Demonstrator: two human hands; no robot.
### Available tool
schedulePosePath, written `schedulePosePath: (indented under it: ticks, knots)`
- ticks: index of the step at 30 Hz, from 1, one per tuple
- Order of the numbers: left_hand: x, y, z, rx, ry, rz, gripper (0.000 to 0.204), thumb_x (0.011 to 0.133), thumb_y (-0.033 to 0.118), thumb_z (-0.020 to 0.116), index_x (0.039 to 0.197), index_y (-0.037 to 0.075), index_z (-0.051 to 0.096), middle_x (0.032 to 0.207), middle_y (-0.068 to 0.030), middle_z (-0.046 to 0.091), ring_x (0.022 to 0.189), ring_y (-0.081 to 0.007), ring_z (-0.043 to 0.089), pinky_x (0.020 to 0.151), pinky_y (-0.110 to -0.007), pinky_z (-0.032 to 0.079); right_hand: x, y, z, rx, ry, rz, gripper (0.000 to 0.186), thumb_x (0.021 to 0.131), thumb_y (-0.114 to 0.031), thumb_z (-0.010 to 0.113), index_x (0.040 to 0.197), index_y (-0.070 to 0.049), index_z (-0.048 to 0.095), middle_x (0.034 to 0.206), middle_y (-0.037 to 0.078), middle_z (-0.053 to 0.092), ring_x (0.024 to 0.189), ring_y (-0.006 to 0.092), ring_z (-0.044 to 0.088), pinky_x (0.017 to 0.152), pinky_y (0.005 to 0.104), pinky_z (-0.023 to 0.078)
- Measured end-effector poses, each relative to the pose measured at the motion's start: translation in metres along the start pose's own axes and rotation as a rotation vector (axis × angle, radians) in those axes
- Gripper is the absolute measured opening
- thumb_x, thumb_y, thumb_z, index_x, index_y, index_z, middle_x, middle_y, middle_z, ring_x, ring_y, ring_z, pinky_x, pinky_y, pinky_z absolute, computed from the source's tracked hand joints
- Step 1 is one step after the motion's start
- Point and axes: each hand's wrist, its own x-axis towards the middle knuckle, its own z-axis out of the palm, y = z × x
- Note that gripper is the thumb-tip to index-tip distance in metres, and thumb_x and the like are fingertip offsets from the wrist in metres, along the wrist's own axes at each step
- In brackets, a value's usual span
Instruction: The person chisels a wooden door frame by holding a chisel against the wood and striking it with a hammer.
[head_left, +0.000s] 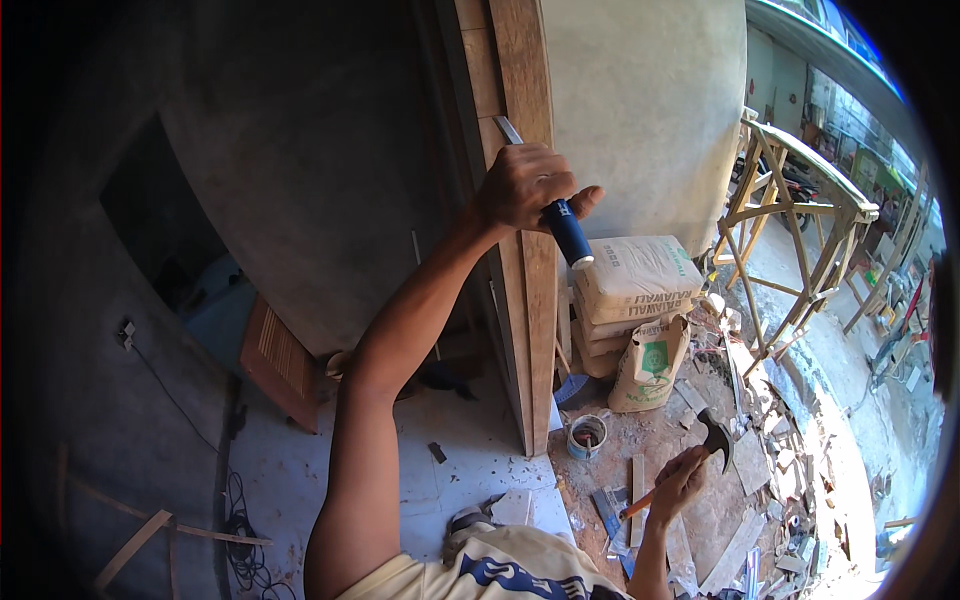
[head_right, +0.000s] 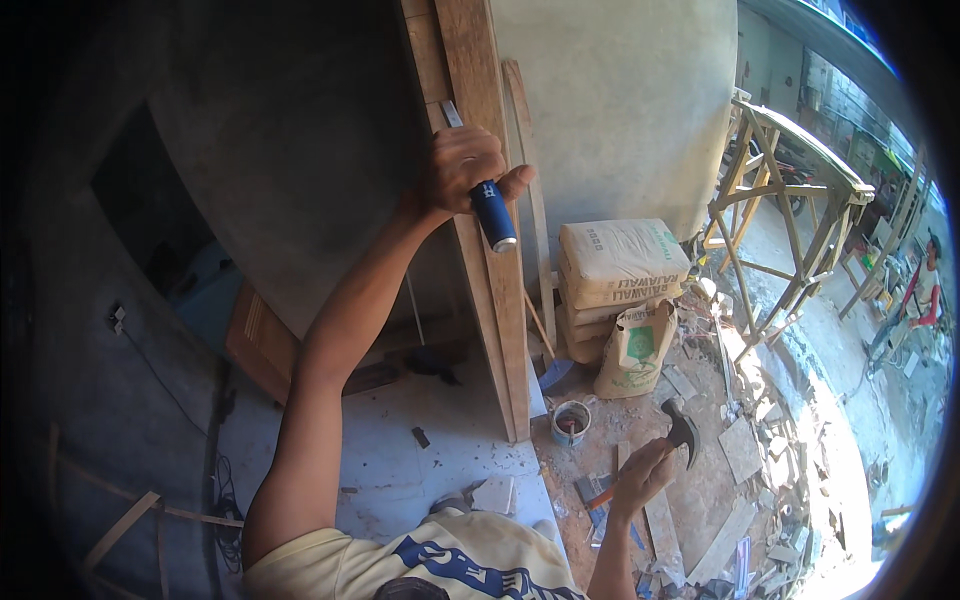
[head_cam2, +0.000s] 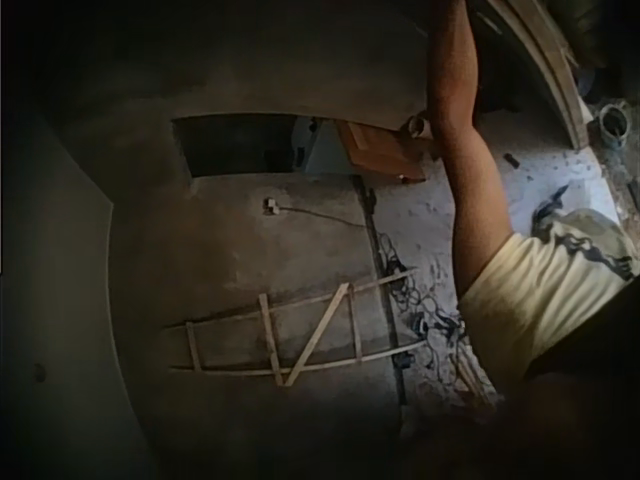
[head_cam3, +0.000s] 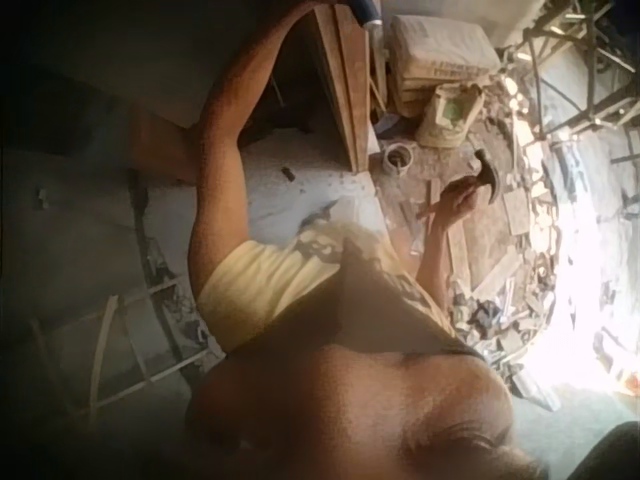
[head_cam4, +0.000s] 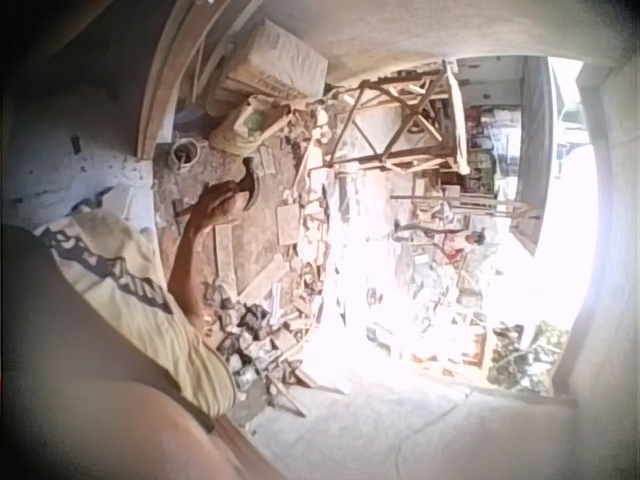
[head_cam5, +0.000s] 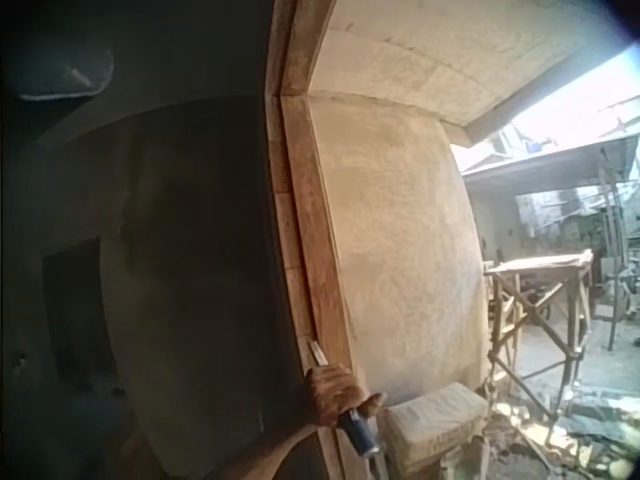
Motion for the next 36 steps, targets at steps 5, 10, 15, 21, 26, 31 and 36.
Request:
schedulePosePath:
  ticks: [5,10,15,21,26,31,36]
  knots:
    - [-0.006,-0.008,0.004,-0.005,0.018,-0.025,0.045,0.081,0.021,0.071,0.055,0.013,0.035,0.045,-0.0015,0.036,0.036,-0.0178,0.039,0.038,-0.032,0.034,0.004,-0.001,0.001,0.027,-0.006,0.021,0.037,0.103,-0.033,0.039,0.074,-0.01,0.042,0.052,-0.005,0.036,0.04,0.0021,0.032,0.036,0.0207,0.024]
    - [-0.007,-0.004,0.006,-0.001,0.032,-0.013,0.046,0.081,0.018,0.071,0.055,0.012,0.034,0.046,-0.0022,0.035,0.037,-0.018,0.038,0.038,-0.031,0.032,0.006,0.001,-0.001,0.058,0.034,0.037,0.04,0.099,-0.044,0.044,0.071,-0.016,0.038,0.051,-0.007,0.03,0.038,0.0012,0.026,0.034,0.0199,0.018]
    - [-0.009,-0.005,0.005,0.002,0.043,0.009,0.048,0.082,0.016,0.071,0.055,0.012,0.032,0.047,-0.0022,0.033,0.038,-0.018,0.037,0.038,-0.031,0.03,0.009,0.006,-0.007,0.073,0.017,0.079,0.037,0.103,-0.032,0.039,0.072,-0.011,0.04,0.05,-0.006,0.035,0.038,0.0018,0.031,0.034,0.0207,0.022]
    - [-0.013,-0.006,0.005,0.007,0.043,0.002,0.047,0.081,0.016,0.072,0.055,0.012,0.032,0.048,-0.0024,0.035,0.039,-0.0181,0.039,0.039,-0.031,0.03,0.008,0.009,-0.005,0.069,0.007,0.084,0.037,0.103,-0.032,0.039,0.072,-0.012,0.04,0.05,-0.006,0.034,0.038,0.002,0.031,0.034,0.0211,0.021]
    - [-0.012,-0.007,0.005,0.005,0.056,-0.017,0.046,0.077,0.018,0.073,0.053,0.012,0.034,0.046,-0.0021,0.033,0.038,-0.0188,0.037,0.039,-0.032,0.031,0.007,0.007,-0.001,0.073,0.006,0.099,0.037,0.103,-0.032,0.039,0.072,-0.012,0.04,0.05,-0.005,0.034,0.037,0.0023,0.03,0.034,0.0213,0.021]
    - [-0.01,-0.006,0.003,0.009,0.033,0.013,0.047,0.08,0.015,0.072,0.056,0.011,0.033,0.049,-0.0026,0.034,0.04,-0.0184,0.038,0.039,-0.03,0.03,0.007,0.01,-0.001,0.044,-0.001,0.061,0.037,0.103,-0.032,0.039,0.072,-0.012,0.04,0.05,-0.005,0.034,0.038,0.0024,0.03,0.034,0.0214,0.021]
    - [-0.01,-0.006,0.005,0.015,0.035,0.008,0.046,0.08,0.015,0.072,0.056,0.011,0.033,0.049,-0.0028,0.034,0.04,-0.0184,0.038,0.039,-0.03,0.031,0.006,0.006,0.002,0.056,-0.001,0.084,0.037,0.103,-0.033,0.039,0.073,-0.012,0.04,0.051,-0.005,0.034,0.038,0.0024,0.031,0.034,0.0212,0.022]
